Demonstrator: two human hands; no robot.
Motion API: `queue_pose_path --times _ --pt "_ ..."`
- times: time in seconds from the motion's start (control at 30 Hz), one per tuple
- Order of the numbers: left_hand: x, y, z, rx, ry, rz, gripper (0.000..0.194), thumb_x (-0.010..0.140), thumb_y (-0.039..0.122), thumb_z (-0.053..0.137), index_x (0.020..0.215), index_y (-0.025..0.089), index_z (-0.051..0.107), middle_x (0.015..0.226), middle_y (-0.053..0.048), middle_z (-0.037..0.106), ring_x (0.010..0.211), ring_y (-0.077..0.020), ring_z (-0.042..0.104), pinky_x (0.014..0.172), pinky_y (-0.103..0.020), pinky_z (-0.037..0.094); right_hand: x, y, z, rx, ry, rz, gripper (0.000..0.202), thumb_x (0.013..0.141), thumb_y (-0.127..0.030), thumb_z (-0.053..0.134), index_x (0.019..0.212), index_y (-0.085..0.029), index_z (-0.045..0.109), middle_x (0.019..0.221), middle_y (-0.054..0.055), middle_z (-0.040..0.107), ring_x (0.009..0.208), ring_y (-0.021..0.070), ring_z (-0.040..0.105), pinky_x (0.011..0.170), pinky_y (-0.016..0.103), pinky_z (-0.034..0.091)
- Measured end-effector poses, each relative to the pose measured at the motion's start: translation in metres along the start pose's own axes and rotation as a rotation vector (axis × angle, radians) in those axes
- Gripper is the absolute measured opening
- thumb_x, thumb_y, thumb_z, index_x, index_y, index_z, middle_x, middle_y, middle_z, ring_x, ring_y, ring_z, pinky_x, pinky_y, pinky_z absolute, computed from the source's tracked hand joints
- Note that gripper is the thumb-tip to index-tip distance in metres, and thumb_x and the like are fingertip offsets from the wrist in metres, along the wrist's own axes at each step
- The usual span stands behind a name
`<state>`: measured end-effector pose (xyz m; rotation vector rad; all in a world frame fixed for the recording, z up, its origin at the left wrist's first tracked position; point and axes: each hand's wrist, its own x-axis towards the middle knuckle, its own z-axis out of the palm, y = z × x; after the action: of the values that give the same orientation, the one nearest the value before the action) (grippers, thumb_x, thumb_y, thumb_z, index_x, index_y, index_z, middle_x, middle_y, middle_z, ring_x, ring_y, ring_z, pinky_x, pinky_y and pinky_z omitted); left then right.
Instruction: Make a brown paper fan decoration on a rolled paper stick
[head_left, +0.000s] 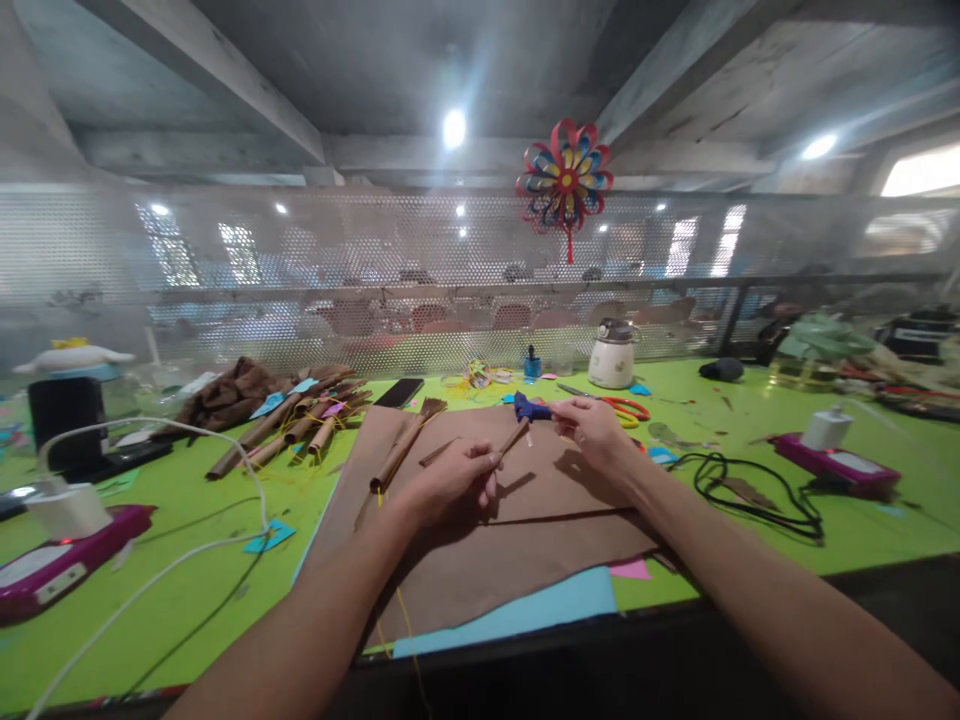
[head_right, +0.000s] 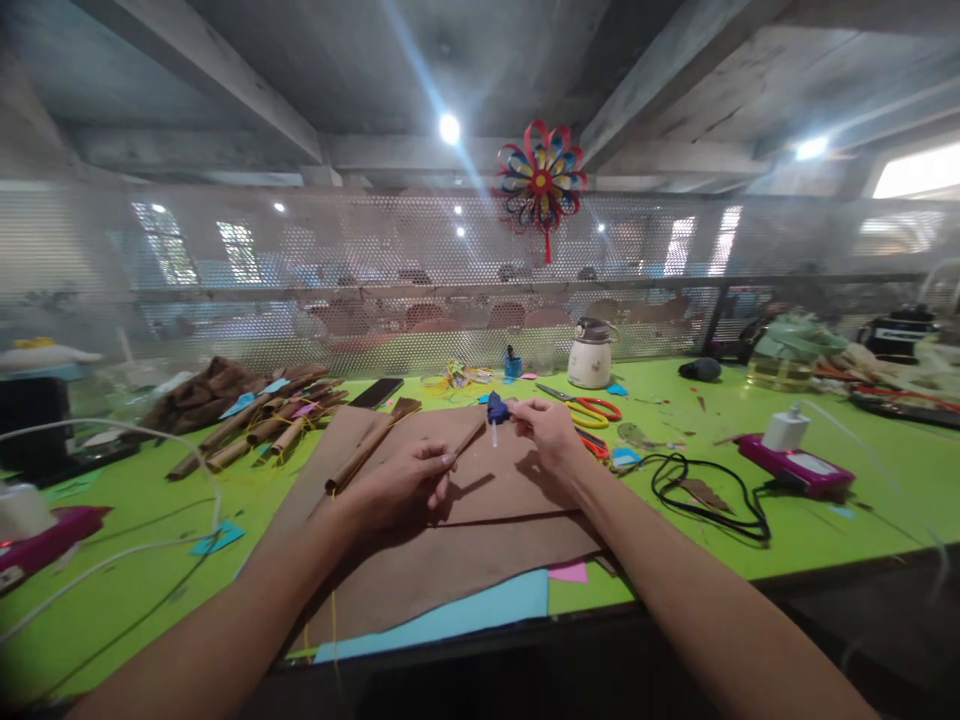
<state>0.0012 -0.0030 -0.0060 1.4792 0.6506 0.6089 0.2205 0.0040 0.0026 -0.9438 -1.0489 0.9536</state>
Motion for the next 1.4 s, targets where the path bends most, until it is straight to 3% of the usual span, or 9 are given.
queue_pose_path --times 0.1,0.23,0.33,0.5,0.6,0.7,0.83,0.97,1.4 --pt "-0.001 0.004 -0.001 -0.127 -0.052 -0.005 0.023 0.083 0.038 0.060 0.075 0.019 0.048 0.050 0.003 0.052 0.044 -0.0109 0.048 0.049 -0.026 0.041 -0.007 -0.004 0.004 0.041 -0.143 0.048 0.029 0.052 -0.038 0.081 0.062 -0.017 0.062 0.060 0.000 0.058 0.054 0.0112 0.047 0.055 0.028 0.041" --pt "-0.005 0.013 0.000 -0.221 -0.178 -0.031 0.018 0.084 0.033 0.059 0.076 0.018 0.052 0.052 0.001 0.053 0.046 -0.0105 0.048 0.053 -0.025 0.042 -0.025 -0.012 0.014 0.035 -0.529 0.073 0.042 0.055 -0.022 0.081 0.095 -0.019 0.070 0.078 0.001 0.065 0.067 0.0136 0.057 0.067 0.030 0.046" --pt "-0.008 0.015 -0.001 -0.268 -0.243 -0.054 0.012 0.084 0.030 0.057 0.081 0.018 0.055 0.050 0.002 0.051 0.044 -0.0101 0.044 0.051 -0.025 0.041 -0.032 -0.017 0.017 0.008 -0.654 0.016 0.028 0.061 -0.023 0.079 0.087 -0.017 0.072 0.080 0.003 0.066 0.072 0.0151 0.059 0.071 0.031 0.047" --pt "-0.009 0.014 -0.001 -0.261 -0.279 -0.087 0.018 0.085 0.032 0.055 0.080 0.015 0.059 0.050 0.000 0.052 0.044 -0.0098 0.044 0.052 -0.025 0.040 -0.032 -0.018 0.016 -0.039 -0.630 -0.043 0.017 0.065 -0.029 0.079 0.072 -0.016 0.070 0.067 0.001 0.063 0.064 0.0134 0.056 0.066 0.030 0.045" --pt "-0.007 0.015 0.004 -0.213 -0.206 -0.052 0.028 0.086 0.039 0.055 0.092 0.012 0.063 0.071 -0.007 0.063 0.062 -0.0145 0.058 0.063 -0.029 0.045 -0.030 -0.016 0.016 -0.073 -0.611 -0.037 0.020 0.066 -0.033 0.079 0.071 -0.015 0.069 0.066 0.002 0.063 0.064 0.0140 0.056 0.065 0.030 0.044" --pt "-0.004 0.016 0.009 -0.101 -0.087 0.047 0.036 0.085 0.046 0.058 0.096 0.011 0.062 0.085 -0.009 0.065 0.077 -0.0158 0.060 0.075 -0.031 0.045 -0.029 -0.013 0.018 -0.112 -0.545 -0.025 0.025 0.063 -0.036 0.080 0.068 -0.015 0.069 0.064 0.001 0.062 0.061 0.0130 0.054 0.063 0.029 0.043" --pt "0.001 0.017 0.011 0.194 0.073 0.149 0.028 0.079 0.039 0.066 0.084 0.013 0.060 0.071 -0.004 0.061 0.066 -0.0130 0.055 0.069 -0.028 0.042 -0.029 -0.008 0.020 -0.131 -0.453 0.033 0.026 0.060 -0.036 0.081 0.063 -0.015 0.067 0.059 -0.001 0.058 0.056 0.0105 0.049 0.057 0.027 0.040" --pt "0.004 0.016 0.007 0.322 0.119 0.166 0.026 0.080 0.040 0.062 0.076 0.015 0.058 0.061 0.000 0.055 0.058 -0.0117 0.049 0.061 -0.027 0.037 -0.026 -0.003 0.020 -0.071 -0.465 0.077 0.025 0.059 -0.033 0.081 0.068 -0.014 0.068 0.064 0.000 0.061 0.056 0.0099 0.050 0.057 0.026 0.040" --pt "0.005 0.007 -0.003 0.101 0.013 0.098 0.021 0.077 0.035 0.065 0.080 0.014 0.060 0.066 0.000 0.054 0.061 -0.0111 0.048 0.062 -0.027 0.036 -0.024 -0.005 0.016 -0.100 -0.534 0.030 0.019 0.064 -0.027 0.078 0.074 -0.013 0.069 0.068 0.001 0.063 0.059 0.0110 0.055 0.060 0.027 0.044"
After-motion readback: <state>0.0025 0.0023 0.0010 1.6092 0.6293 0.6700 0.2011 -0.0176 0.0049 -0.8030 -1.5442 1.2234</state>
